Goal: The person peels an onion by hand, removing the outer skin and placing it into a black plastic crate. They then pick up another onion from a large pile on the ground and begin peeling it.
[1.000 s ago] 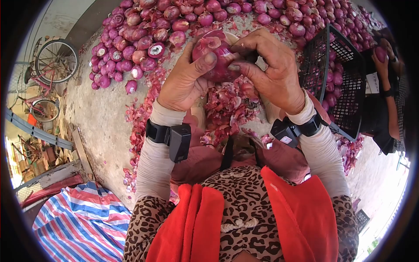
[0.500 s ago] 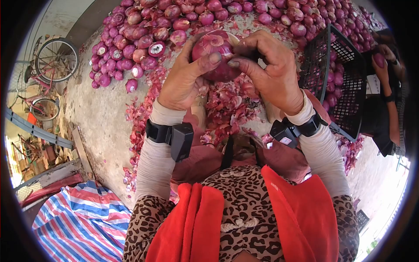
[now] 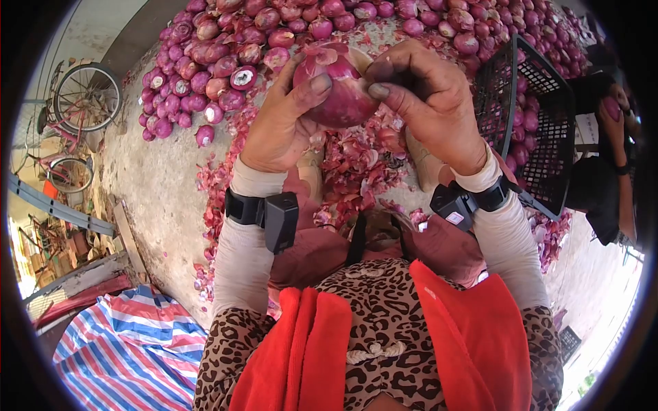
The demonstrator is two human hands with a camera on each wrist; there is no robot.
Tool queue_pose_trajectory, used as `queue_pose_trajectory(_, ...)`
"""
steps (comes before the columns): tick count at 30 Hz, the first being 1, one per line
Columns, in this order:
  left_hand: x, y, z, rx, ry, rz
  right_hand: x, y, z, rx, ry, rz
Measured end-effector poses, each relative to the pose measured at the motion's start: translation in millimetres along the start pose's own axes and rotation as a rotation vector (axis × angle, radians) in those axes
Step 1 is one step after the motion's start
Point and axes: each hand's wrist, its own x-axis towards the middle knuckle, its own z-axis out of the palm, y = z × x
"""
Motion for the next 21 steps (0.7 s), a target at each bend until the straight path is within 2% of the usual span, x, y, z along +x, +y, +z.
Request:
queue_pose_trajectory(1,-0.2,0.4,-0.2,0.009,-0.019,-0.002,0.7,-1.5,-0.5,-0.001,0.001,0.001)
queue_pose_trajectory(3,-1.5,1.6,-0.8,0.019,-0.036,-0.004,1.3,-4.3,-0.1,-0.249,-0.002,-0.132)
queue_pose_trajectory(6,-2.4,3.8,0.6,0.065,-0.077,-0.027,2.3,-5.0,0.1,-0.387,0.004,-0.187)
queue_pose_trajectory(8,-2.3,2.3,4.0,0.146,0.029,0.004,1.9,-3.2,0.1,-0.389,0.003,-0.183)
queue_pose_trajectory(15,-1.6,0.0,0.7,0.092,-0.001,0.018,-0.1,-0.3,1.8,-0.43,-0.02,-0.19)
queue_pose_trajectory(19,-2.2,1.0,0.1,0.11,-0.005,-0.031,-1.2,-0.5,3.8,-0.447,-0.016,-0.219)
queue_pose_trajectory(21,-1.9,0.4,-0.1,0.131,0.008,-0.025,-2.4,-0.6,4.7,-0.389,0.003,-0.156)
